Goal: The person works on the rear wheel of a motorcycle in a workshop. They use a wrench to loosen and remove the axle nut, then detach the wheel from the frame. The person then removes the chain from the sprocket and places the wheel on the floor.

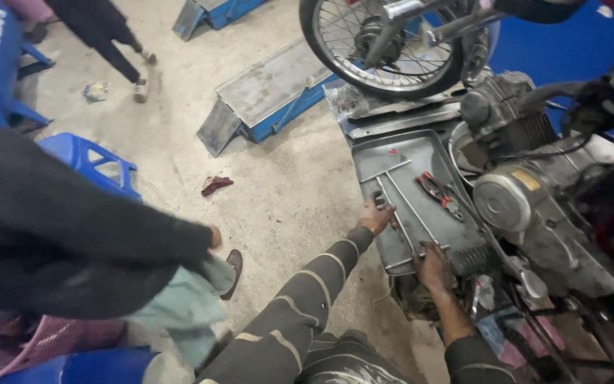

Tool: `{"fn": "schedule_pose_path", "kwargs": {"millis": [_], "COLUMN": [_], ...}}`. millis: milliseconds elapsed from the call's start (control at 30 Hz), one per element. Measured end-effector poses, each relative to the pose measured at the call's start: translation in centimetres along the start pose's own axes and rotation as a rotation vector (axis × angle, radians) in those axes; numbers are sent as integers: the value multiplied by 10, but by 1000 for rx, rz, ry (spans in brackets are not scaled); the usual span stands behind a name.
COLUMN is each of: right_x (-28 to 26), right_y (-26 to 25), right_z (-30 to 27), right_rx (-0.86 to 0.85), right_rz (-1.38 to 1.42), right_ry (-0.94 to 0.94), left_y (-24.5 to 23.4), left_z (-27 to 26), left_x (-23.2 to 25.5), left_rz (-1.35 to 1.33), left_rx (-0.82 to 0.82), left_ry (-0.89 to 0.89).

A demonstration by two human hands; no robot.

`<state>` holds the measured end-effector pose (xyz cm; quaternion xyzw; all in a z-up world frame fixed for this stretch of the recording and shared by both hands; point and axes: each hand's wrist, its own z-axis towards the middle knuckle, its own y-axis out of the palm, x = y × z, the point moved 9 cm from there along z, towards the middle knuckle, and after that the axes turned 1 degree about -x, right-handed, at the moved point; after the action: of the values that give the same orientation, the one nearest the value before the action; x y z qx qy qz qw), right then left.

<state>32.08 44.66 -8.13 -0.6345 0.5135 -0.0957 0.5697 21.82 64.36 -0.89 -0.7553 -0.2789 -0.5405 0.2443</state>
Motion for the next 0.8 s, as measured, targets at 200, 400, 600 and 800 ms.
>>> {"fn": "schedule_pose_path", "kwargs": {"millis": [200,400,600,800], "right_x": [-22,-64,-27,40], "right_y": [-31,-112,-103,-84], "right_z": [-36,-103,-132,-158], "right_rx": [93,94,246,322], "right_rz": [123,241,110,112], "right_ry": [-27,170,158,217], "left_y": [17,52,111,137], "left_z": [13,-21,-33,-99], "left_x": [-71,-57,-82,-56], "left_rz": [283,349,495,690], "left_rx": [-88,-145,-282,-414], "left_ry": [-146,-167,-72,-137]}}
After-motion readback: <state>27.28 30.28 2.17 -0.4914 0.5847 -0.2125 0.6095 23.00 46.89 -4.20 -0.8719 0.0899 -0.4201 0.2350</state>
